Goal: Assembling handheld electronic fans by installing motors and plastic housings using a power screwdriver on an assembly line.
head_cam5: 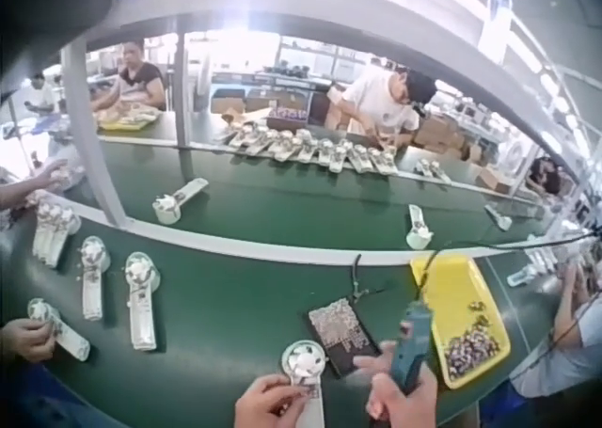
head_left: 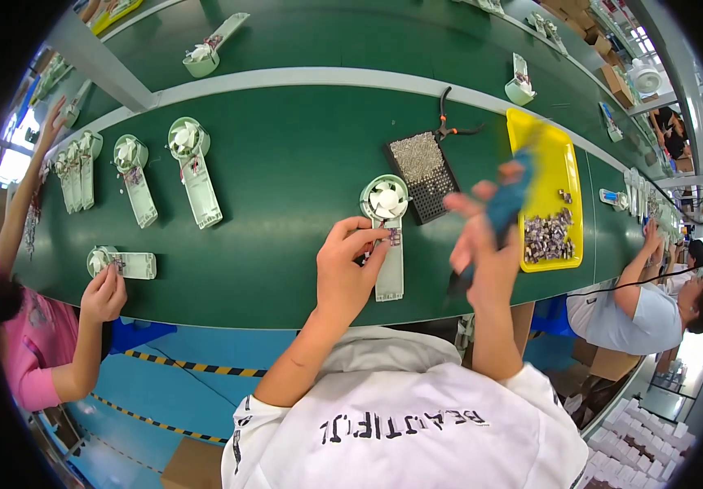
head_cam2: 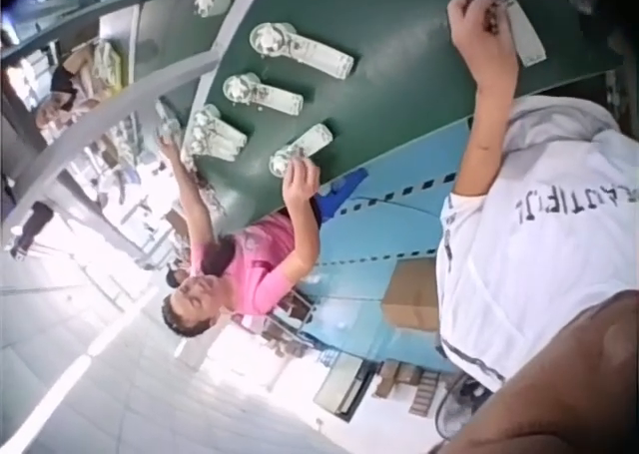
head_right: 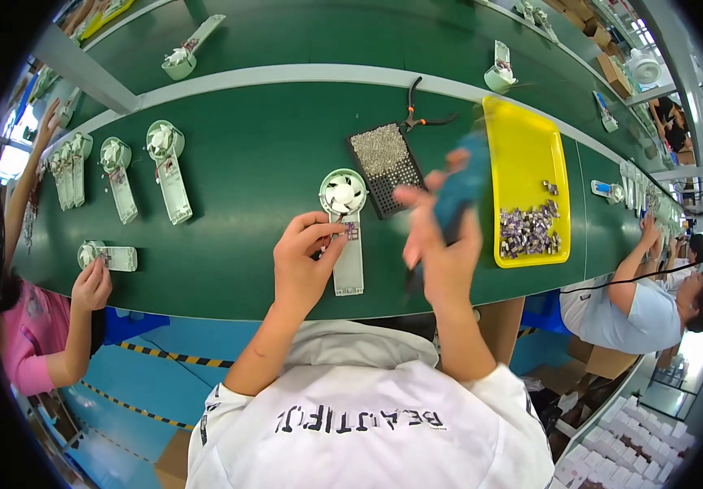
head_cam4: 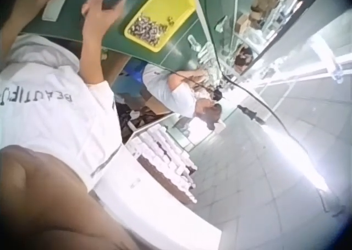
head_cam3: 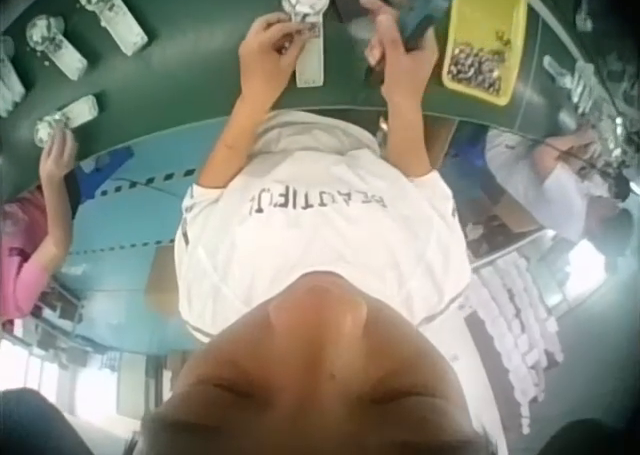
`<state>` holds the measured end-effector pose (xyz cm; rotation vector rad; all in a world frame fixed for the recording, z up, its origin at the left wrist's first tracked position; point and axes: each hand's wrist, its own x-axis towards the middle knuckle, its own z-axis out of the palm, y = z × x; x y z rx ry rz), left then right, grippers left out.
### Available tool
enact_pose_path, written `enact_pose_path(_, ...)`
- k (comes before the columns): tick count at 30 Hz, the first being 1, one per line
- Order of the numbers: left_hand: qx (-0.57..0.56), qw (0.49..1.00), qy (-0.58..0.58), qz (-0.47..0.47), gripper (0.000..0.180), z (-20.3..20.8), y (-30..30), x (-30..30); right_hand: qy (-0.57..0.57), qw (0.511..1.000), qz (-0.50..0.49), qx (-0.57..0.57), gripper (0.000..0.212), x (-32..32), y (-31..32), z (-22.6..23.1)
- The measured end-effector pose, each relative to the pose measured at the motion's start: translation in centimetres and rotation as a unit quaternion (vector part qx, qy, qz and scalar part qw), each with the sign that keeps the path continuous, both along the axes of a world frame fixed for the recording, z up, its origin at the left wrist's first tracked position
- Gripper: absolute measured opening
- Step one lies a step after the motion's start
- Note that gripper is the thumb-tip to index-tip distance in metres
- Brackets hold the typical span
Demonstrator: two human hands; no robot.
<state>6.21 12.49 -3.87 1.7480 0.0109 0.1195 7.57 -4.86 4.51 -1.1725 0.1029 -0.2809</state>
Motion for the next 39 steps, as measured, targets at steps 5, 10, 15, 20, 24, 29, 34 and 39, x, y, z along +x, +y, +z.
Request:
enact_pose_path(5, -0.073, 0.996, 0.057, 0.001, 0.018, 0.9, -0.8, -0.4, 0.290, 0.945, 0.136, -0.061, 0.057, -3.0, 0.3, -5.1)
enact_pose_path(10, -0.083, 0.994, -0.004, 0.065, 0.021, 0.0, -1.5, -1.4, 0.293, 0.943, 0.152, 0.034, 0.054, -2.7, 0.7, -5.0)
enact_pose_path(15, -0.060, 0.991, -0.084, 0.083, 0.018, 0.2, -2.5, -2.0, 0.295, 0.929, 0.177, 0.136, 0.055, -3.2, 0.3, -5.8)
enact_pose_path(20, -0.143, 0.983, -0.035, 0.111, 0.021, 0.7, -0.9, -2.7, 0.268, 0.934, 0.214, 0.097, 0.053, -2.6, 2.0, -5.2)
enact_pose_path(24, -0.154, 0.977, -0.050, 0.139, 0.020, 0.2, 0.1, -3.1, 0.267, 0.930, 0.235, 0.092, 0.051, -2.3, 3.3, -5.0)
enact_pose_path(29, -0.105, 0.985, -0.050, 0.125, 0.022, 0.3, 0.6, -4.0, 0.278, 0.919, 0.261, 0.101, 0.051, -2.4, 3.2, -5.6)
enact_pose_path(34, -0.171, 0.975, -0.049, 0.132, 0.023, 0.2, 1.3, -4.3, 0.277, 0.913, 0.274, 0.121, 0.049, -2.5, 3.7, -5.9)
enact_pose_path(39, -0.161, 0.972, -0.071, 0.154, 0.021, 0.6, 2.4, -4.8, 0.257, 0.914, 0.293, 0.113, 0.049, -2.3, 5.3, -5.4)
